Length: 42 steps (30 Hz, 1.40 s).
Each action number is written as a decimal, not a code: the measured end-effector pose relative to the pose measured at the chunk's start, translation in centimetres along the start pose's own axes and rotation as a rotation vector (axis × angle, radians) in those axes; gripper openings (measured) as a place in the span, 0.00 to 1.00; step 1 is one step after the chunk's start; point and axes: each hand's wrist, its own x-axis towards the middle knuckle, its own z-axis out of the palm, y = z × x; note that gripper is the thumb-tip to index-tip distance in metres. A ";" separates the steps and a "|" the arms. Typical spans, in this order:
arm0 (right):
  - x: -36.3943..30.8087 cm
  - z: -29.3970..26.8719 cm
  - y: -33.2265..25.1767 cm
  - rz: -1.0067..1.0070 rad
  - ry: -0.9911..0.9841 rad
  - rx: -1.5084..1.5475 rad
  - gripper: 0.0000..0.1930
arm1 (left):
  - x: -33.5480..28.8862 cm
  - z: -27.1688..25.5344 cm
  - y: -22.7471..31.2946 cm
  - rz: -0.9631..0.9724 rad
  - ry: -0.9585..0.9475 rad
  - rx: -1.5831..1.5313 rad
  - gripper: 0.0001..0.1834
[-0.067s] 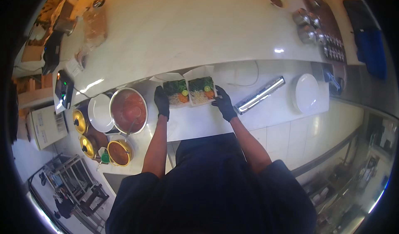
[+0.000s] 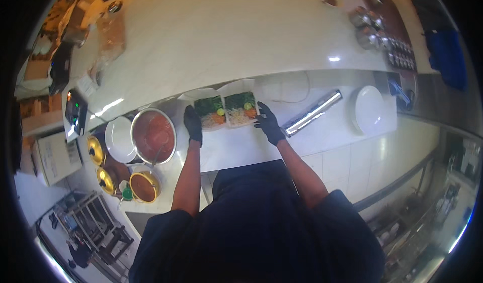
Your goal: The person assembles two takeout meal boxes by adding vegetables, noodles, and a red sauce. They use a ladle to transfer sauce into small plastic bags and place them into the boxes. The person also slices a lime and adds it as a garnish.
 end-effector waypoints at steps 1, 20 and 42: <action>-0.4 -0.6 -0.4 0.018 0.014 -0.069 0.33 | -0.2 0.3 0.0 -0.045 0.027 0.019 0.17; 8.0 -25.7 -0.3 -0.704 0.768 -0.917 0.47 | -21.6 -7.9 5.3 -0.426 0.002 0.244 0.21; -7.8 -19.9 2.6 0.134 -1.065 -1.131 0.22 | -51.5 -13.7 8.6 -1.020 -0.214 -0.128 0.23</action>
